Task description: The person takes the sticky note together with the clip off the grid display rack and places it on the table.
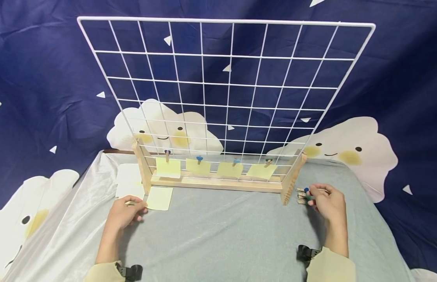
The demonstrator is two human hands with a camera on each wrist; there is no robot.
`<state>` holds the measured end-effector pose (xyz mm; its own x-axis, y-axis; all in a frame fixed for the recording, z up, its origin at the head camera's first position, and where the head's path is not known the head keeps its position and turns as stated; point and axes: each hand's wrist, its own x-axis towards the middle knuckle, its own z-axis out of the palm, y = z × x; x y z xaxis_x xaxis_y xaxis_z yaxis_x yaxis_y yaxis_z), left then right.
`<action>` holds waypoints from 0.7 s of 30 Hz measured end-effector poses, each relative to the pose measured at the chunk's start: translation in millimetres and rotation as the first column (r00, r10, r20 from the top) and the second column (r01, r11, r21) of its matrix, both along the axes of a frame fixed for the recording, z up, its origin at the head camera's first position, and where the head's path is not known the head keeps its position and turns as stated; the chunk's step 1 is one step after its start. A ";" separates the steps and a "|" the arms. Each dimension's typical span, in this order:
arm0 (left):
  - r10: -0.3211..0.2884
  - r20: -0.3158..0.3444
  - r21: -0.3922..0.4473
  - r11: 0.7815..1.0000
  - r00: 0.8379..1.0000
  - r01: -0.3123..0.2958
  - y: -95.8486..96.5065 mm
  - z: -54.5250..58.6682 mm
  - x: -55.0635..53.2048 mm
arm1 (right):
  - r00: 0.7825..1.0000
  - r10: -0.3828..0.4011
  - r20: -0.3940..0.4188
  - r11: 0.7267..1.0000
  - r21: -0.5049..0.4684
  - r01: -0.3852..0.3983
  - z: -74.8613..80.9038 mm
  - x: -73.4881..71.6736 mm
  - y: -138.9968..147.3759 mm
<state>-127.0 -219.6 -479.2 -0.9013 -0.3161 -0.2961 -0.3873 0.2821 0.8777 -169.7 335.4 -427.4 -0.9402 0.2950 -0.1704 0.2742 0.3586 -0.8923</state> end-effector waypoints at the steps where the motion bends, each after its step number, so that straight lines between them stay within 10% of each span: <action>1: 0.003 -0.001 -0.001 1.000 1.000 -0.003 0.0 0.3 -0.4 | 1.000 0.001 -0.007 1.000 -0.005 -0.001 1.9 0.2 -1.0; 21: -0.047 -0.105 -0.201 0.979 0.993 0.025 18.5 15.8 -2.5 | 0.985 0.064 -0.159 0.998 0.032 -0.060 31.2 4.4 -20.6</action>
